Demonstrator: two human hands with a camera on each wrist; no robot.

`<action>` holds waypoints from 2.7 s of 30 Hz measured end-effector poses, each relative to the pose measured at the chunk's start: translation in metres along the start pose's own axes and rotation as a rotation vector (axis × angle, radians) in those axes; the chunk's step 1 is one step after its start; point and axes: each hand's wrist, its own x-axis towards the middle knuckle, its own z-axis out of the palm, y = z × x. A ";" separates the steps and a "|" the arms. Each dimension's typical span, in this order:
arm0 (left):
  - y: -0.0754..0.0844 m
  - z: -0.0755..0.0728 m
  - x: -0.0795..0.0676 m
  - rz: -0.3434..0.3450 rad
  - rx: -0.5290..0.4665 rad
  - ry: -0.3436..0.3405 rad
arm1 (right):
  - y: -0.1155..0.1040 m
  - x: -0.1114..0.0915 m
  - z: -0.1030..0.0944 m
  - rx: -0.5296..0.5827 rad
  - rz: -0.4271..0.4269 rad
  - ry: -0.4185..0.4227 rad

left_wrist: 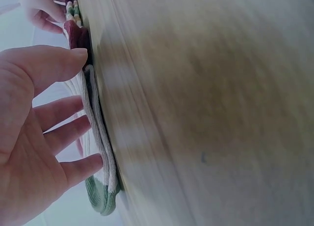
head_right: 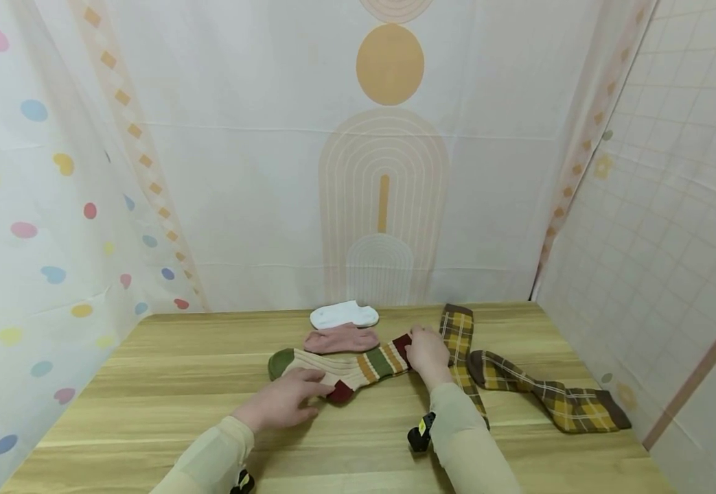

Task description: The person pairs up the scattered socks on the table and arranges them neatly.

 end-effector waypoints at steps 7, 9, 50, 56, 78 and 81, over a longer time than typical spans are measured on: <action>0.002 -0.001 0.000 -0.016 -0.008 -0.003 | -0.001 -0.004 -0.009 0.074 -0.085 0.064; 0.003 -0.002 -0.001 -0.014 -0.006 -0.001 | -0.002 -0.005 -0.012 0.092 -0.093 0.082; 0.016 -0.002 -0.004 -0.059 -0.043 0.329 | 0.034 -0.055 -0.058 0.181 -0.325 0.141; 0.022 -0.004 -0.005 -0.037 -0.006 0.395 | 0.046 -0.064 -0.068 0.171 -0.368 0.122; 0.041 0.000 -0.006 0.024 0.116 0.477 | 0.107 -0.088 -0.076 -0.030 -0.596 0.016; 0.045 0.000 -0.006 0.026 0.111 0.456 | 0.112 -0.092 -0.075 -0.027 -0.603 -0.010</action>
